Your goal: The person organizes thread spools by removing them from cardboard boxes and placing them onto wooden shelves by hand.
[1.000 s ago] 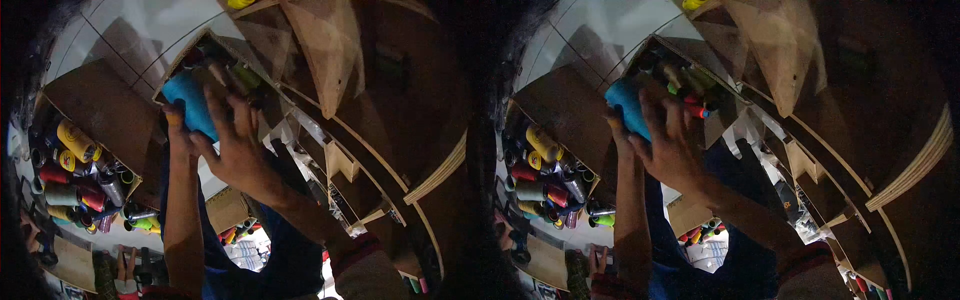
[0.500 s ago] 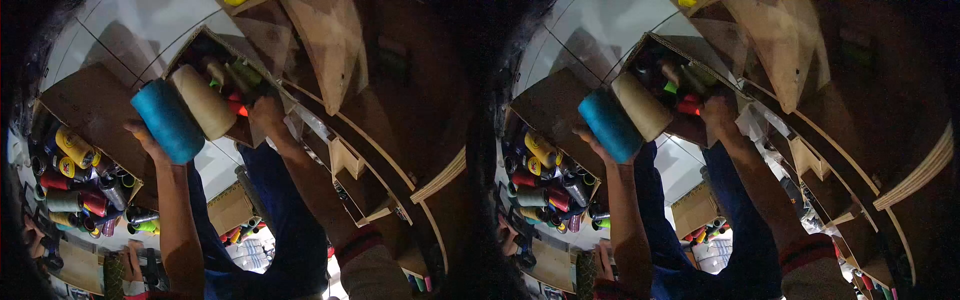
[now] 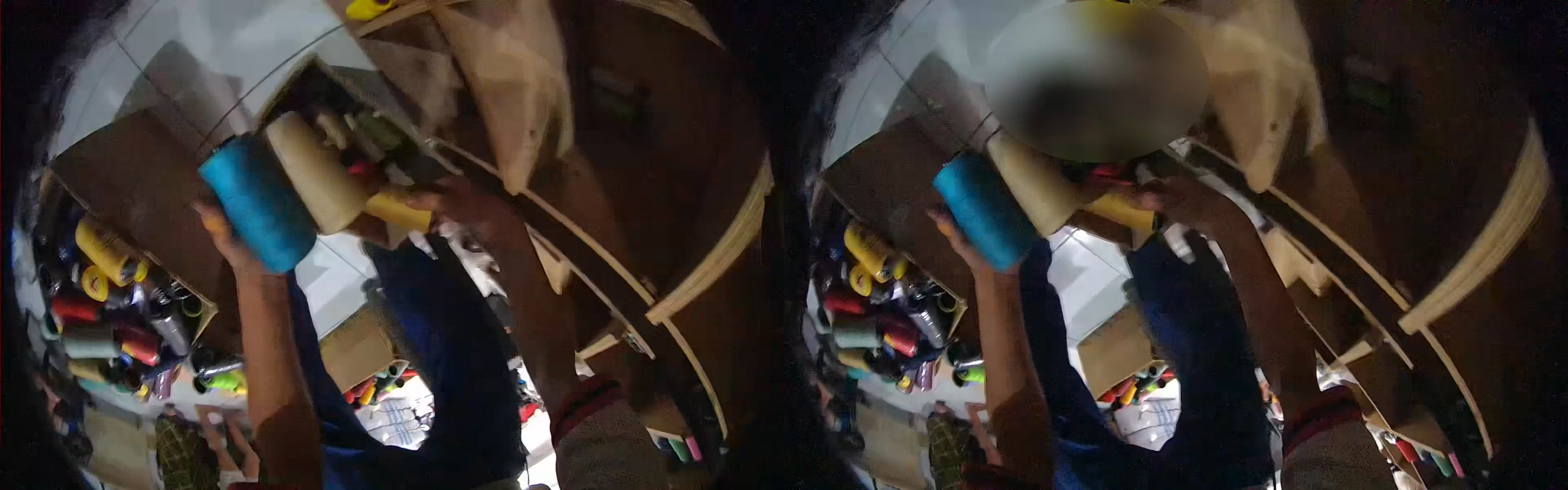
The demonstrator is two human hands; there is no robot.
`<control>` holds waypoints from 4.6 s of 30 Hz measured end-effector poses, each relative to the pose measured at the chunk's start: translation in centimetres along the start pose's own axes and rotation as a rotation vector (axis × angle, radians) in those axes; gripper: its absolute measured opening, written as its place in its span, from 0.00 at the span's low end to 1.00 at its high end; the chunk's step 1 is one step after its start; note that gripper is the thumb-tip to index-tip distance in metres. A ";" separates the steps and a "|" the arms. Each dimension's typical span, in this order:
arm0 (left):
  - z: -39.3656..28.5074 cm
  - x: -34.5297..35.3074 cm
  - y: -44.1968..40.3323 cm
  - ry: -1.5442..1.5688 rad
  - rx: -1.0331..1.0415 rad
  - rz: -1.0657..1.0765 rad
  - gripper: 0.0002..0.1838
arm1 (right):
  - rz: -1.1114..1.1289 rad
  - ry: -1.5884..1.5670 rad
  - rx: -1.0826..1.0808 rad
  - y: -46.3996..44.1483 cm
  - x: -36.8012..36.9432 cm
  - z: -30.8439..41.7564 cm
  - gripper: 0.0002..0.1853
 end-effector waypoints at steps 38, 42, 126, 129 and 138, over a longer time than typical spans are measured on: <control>3.4 4.3 -0.1 -0.024 -0.134 0.050 0.48 | -1.560 0.114 -0.424 6.0 -32.5 6.6 0.15; 3.5 4.4 -0.5 0.014 -0.118 0.059 0.46 | -1.558 0.183 -0.410 5.8 -32.7 7.2 0.15; 5.8 9.2 1.3 -0.030 -0.346 0.297 0.32 | -1.498 0.647 -0.269 11.4 -33.5 7.3 0.22; 5.6 9.0 1.3 -0.009 -0.367 0.299 0.31 | -1.511 0.669 -0.260 11.3 -33.6 7.6 0.21; 5.1 10.6 1.1 0.116 -0.398 0.442 0.33 | -1.573 0.694 -0.804 12.0 -22.0 13.6 0.17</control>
Point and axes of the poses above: each hand's wrist, its own y-axis away from the middle knuckle, its own x-axis out of the palm, z = x × y, the point moved 6 cm from there along -y, towards the middle knuckle, and after that the axes turned 13 degrees about -x, right-handed, at the moved point
